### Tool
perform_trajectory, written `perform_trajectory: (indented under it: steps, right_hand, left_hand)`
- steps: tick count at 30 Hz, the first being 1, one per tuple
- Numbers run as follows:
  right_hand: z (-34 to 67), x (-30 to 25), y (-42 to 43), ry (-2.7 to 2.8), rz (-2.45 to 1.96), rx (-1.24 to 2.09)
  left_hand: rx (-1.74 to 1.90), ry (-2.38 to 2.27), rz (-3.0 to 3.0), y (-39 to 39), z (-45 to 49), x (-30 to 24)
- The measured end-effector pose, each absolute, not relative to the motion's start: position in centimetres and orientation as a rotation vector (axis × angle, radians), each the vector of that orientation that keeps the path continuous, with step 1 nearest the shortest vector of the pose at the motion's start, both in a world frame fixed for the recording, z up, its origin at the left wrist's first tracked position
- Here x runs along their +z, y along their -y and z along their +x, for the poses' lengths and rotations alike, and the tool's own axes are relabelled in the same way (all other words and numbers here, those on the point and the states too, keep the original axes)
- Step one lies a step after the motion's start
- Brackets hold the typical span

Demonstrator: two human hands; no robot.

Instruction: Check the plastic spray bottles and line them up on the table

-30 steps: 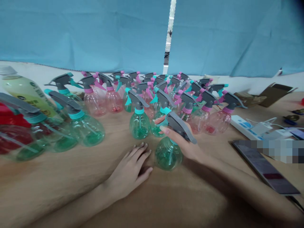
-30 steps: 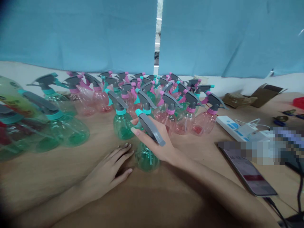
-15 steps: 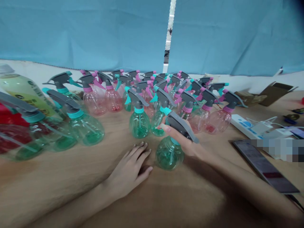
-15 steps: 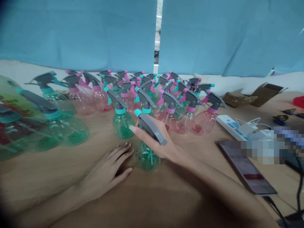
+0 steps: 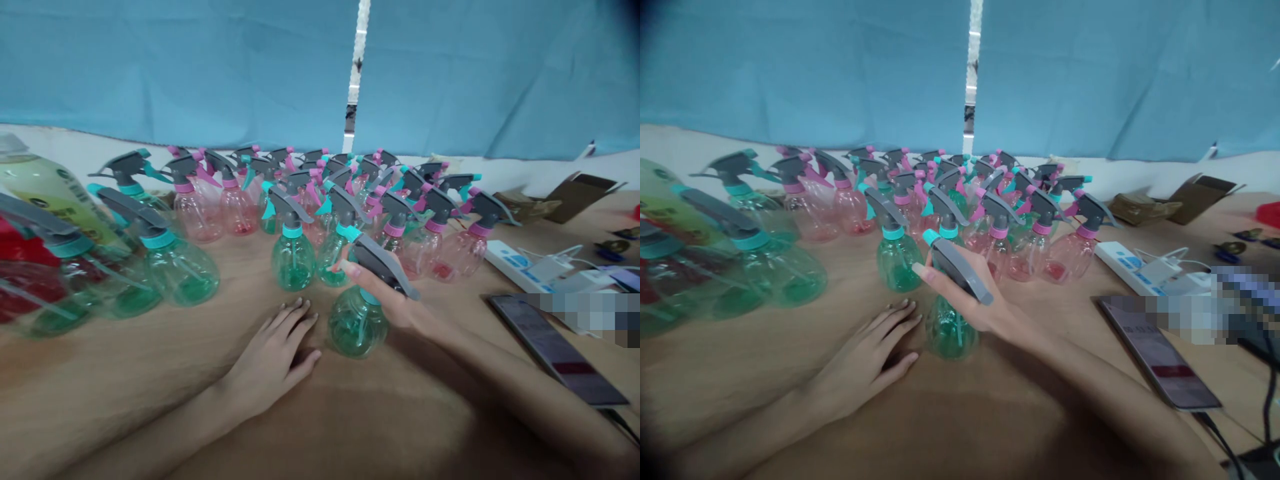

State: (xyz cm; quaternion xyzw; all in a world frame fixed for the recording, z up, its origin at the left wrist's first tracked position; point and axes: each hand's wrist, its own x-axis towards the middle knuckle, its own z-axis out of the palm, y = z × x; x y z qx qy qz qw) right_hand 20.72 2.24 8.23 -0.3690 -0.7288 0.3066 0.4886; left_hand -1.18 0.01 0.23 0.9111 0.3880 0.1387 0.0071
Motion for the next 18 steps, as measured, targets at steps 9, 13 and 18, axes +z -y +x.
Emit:
perform_trajectory:
  steps: [9, 13, 18]
  right_hand:
    - [20.88, 7.65, -1.91, 1.703, -0.838, 0.869]
    - [20.80, 7.53, -1.95, 1.688, -0.821, 0.862]
    - [20.86, 7.70, -1.99, 1.684, -0.828, 0.900]
  left_hand:
    - [0.413, -1.210, 2.864, -0.06, -1.17, 0.27]
    - [0.402, -1.207, 2.873, -0.09, -1.14, 0.21]
    - [0.405, -1.211, 2.865, -0.03, -1.10, 0.32]
